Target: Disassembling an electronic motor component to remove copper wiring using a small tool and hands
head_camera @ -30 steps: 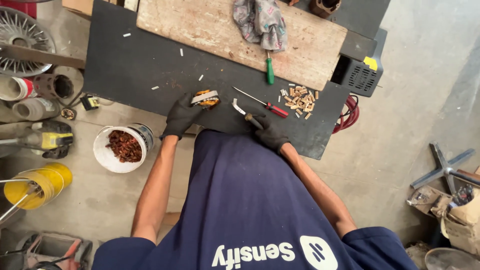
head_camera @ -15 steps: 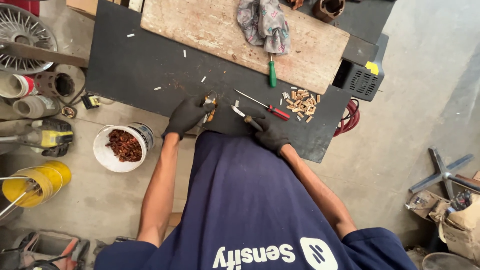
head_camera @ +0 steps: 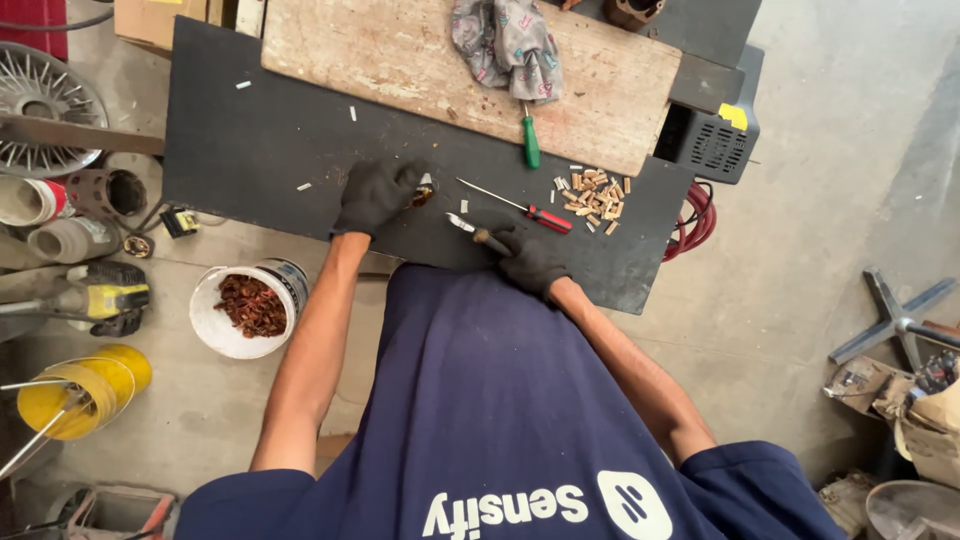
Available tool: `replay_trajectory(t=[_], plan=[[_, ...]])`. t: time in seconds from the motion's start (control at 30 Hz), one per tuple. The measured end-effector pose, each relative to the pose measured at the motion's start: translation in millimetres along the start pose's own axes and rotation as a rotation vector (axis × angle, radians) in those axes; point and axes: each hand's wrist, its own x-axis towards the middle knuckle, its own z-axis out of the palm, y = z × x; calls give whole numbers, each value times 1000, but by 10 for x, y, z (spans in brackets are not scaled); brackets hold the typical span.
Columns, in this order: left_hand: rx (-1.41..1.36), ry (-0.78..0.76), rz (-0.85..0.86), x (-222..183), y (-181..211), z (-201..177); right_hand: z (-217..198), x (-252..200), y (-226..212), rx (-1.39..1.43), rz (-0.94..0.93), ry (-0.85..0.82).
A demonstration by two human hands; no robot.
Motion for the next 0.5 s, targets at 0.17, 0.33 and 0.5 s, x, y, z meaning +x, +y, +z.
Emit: replay_trajectory(t=[0.17, 0.33, 0.5], plan=[[29, 270, 74, 89, -265, 362, -210, 93, -301, 99, -26, -40], [-4, 298, 123, 25, -177, 349, -1, 291, 18, -78, -42, -43], [-68, 300, 139, 80, -310, 415, -224, 272, -161, -136, -85, -68]])
